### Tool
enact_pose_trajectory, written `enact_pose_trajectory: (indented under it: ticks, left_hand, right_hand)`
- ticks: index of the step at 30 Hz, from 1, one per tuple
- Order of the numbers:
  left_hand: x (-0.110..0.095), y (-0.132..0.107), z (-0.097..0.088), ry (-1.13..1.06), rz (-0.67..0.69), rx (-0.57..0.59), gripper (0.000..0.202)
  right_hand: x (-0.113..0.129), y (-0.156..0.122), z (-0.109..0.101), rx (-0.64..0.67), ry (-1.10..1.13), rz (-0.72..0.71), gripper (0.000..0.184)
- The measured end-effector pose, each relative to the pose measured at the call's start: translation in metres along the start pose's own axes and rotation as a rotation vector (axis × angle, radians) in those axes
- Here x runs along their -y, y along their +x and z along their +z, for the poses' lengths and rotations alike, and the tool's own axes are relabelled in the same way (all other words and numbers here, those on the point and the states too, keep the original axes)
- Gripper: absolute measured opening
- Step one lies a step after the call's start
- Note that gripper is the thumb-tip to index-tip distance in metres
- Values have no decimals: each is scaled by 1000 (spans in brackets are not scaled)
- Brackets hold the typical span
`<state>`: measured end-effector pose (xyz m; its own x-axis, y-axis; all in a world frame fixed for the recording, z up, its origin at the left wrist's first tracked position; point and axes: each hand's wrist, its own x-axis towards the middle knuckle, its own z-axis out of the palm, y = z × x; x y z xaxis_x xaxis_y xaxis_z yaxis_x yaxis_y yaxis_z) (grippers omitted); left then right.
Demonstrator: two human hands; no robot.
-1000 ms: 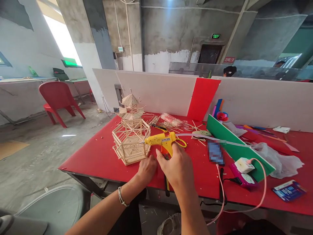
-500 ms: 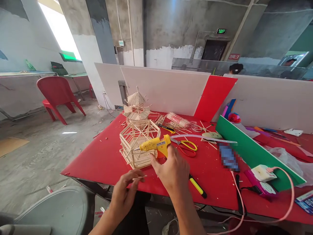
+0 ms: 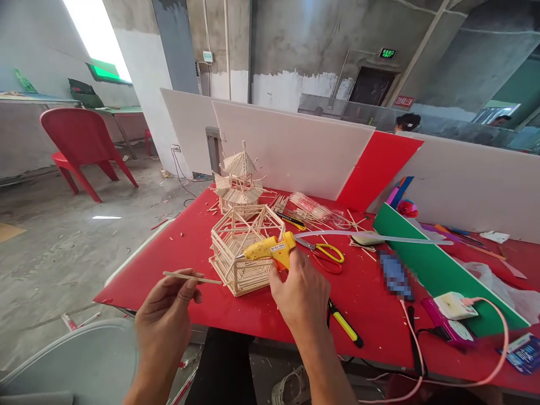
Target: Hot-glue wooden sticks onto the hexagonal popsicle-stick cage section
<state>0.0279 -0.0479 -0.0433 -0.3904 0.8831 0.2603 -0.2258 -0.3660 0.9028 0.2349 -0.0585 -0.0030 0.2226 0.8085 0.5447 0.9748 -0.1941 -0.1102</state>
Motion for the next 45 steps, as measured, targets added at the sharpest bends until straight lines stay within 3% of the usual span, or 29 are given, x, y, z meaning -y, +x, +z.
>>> enact_pose_trajectory:
  ticks: [9, 15, 27, 45]
  left_hand:
    - [9, 0, 1, -52, -16, -45, 9]
    - [14, 3, 0, 6, -37, -53, 20]
    - [-1, 8, 7, -22, 18, -81, 13]
    - [-2, 7, 5, 0, 25, -76, 13]
  right_hand:
    - [0, 0, 2, -19, -16, -30, 27]
    - [-1, 0, 2, -27, -4, -39, 26]
    - [-1, 0, 1, 15, 20, -14, 28]
    - [-3, -2, 0, 36, 1, 0, 26]
